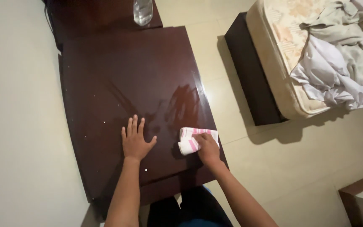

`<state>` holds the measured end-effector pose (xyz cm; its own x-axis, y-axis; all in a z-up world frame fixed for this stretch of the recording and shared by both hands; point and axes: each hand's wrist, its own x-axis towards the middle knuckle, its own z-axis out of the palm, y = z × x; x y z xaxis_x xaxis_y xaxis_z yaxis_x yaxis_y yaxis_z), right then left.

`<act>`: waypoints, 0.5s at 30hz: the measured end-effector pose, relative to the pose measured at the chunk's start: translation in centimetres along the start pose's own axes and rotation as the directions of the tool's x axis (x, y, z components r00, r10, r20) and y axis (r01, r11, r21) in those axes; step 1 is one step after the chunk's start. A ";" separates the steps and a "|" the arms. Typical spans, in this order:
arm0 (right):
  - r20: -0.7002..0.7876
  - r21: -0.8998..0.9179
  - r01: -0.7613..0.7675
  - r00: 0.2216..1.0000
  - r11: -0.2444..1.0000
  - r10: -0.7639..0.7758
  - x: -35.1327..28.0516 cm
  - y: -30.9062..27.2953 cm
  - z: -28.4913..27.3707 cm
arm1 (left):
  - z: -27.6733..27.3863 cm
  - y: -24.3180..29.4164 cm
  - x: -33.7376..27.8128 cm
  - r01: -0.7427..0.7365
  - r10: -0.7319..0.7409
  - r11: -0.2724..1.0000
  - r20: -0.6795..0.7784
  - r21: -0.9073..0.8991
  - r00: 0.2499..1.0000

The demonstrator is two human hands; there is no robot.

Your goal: The person sprays a cleaning solution onto a dark wooden table and wipes the surface with a pink and white cloth. They move around the table to clean different sections, repeatedly wiping the surface with the cloth.

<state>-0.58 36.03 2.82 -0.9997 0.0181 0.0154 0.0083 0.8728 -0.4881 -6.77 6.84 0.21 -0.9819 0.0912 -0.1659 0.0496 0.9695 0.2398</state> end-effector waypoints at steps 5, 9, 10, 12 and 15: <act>0.053 0.003 0.020 0.998 1.000 -0.020 0.4 -0.1 -0.6 | 0.3 1.0 0.2 0.058 -0.058 0.998 -0.003 0.009 0.998; 0.054 -0.034 0.109 0.993 0.993 -0.107 0.8 0.4 -0.9 | 0.3 2.2 0.0 0.119 -0.119 0.993 -0.002 -0.018 0.993; 0.056 -0.031 0.119 0.992 0.992 -0.117 1.0 0.3 -1.0 | 0.8 2.6 0.5 0.128 -0.128 0.992 -0.008 -0.018 0.992; 0.113 -0.054 0.128 0.986 0.990 -0.121 1.3 0.4 -1.2 | 1.9 3.5 1.1 0.221 -0.221 0.975 -0.008 -0.011 0.975; 0.111 -0.029 0.148 0.983 0.989 -0.144 1.5 1.3 -0.7 | 3.1 4.7 1.2 0.077 -0.081 0.996 -0.088 -0.042 0.993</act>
<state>-2.01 37.56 2.83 -0.9868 -0.1618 -0.0112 -0.1390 0.8794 -0.4553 -7.16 12.23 -1.86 -0.9950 -0.0079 -0.0995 -0.0343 0.9632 0.2666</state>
